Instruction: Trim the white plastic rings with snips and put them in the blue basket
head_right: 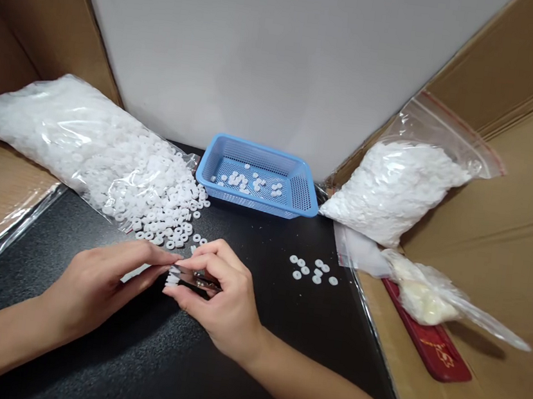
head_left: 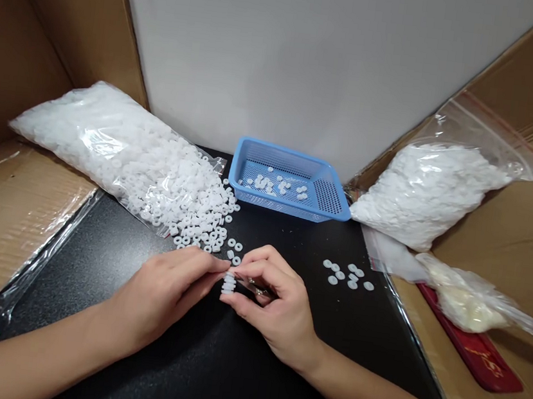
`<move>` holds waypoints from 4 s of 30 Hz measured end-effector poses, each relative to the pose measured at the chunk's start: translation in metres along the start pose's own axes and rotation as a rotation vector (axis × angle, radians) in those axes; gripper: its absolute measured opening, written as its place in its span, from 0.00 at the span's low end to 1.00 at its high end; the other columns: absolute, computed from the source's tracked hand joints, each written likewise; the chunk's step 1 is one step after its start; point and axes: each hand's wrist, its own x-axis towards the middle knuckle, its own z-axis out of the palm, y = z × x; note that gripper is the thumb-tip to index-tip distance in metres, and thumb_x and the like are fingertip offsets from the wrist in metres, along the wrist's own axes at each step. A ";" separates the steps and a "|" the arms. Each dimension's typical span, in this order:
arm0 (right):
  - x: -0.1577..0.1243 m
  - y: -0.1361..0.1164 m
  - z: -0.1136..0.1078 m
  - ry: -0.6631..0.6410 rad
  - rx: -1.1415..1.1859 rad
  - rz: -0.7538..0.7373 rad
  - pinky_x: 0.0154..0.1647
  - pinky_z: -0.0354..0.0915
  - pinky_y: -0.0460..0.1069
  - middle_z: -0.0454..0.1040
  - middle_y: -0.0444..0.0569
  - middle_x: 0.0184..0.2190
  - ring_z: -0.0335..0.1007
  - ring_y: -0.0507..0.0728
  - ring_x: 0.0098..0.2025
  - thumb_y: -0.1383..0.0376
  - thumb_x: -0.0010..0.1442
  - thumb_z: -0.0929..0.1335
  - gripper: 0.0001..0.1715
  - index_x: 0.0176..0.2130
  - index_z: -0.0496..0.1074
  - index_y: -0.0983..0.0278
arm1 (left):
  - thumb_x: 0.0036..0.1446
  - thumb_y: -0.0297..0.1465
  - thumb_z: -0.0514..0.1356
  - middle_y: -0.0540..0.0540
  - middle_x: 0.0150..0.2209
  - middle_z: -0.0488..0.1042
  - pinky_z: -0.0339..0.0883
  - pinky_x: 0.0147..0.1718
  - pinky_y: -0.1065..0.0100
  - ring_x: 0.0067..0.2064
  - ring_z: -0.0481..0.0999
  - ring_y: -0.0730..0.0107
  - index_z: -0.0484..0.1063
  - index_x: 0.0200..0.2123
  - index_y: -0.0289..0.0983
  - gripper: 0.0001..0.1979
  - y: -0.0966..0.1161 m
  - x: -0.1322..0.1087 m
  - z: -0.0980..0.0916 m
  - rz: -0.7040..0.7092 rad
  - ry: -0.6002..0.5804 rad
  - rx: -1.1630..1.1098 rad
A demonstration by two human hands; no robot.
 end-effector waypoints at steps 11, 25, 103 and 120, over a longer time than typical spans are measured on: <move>-0.002 0.000 0.005 0.011 -0.161 -0.103 0.36 0.71 0.46 0.72 0.45 0.37 0.72 0.53 0.36 0.74 0.53 0.77 0.16 0.41 0.77 0.61 | 0.71 0.24 0.48 0.49 0.27 0.71 0.60 0.27 0.67 0.28 0.68 0.67 0.69 0.33 0.36 0.14 0.004 0.004 -0.010 0.214 -0.122 0.316; -0.003 -0.005 0.002 0.020 -0.048 -0.094 0.24 0.67 0.44 0.72 0.45 0.34 0.70 0.51 0.30 0.67 0.55 0.78 0.12 0.41 0.80 0.59 | 0.63 0.25 0.54 0.54 0.27 0.74 0.62 0.29 0.74 0.28 0.72 0.75 0.71 0.30 0.38 0.09 0.009 0.007 -0.006 -0.329 -0.003 -0.325; 0.035 -0.016 -0.018 -0.399 0.154 0.239 0.30 0.64 0.46 0.66 0.44 0.35 0.63 0.50 0.30 0.58 0.56 0.76 0.10 0.35 0.80 0.62 | 0.42 0.31 0.79 0.50 0.30 0.80 0.70 0.33 0.76 0.29 0.76 0.78 0.80 0.45 0.35 0.25 0.011 0.007 0.009 -0.966 0.020 -1.551; 0.016 -0.011 0.006 0.020 -0.155 -0.215 0.33 0.71 0.48 0.71 0.47 0.39 0.72 0.54 0.38 0.69 0.59 0.75 0.12 0.43 0.75 0.60 | 0.46 0.34 0.77 0.46 0.32 0.81 0.69 0.39 0.75 0.36 0.76 0.73 0.83 0.34 0.33 0.14 0.018 0.006 0.012 -0.919 0.161 -1.547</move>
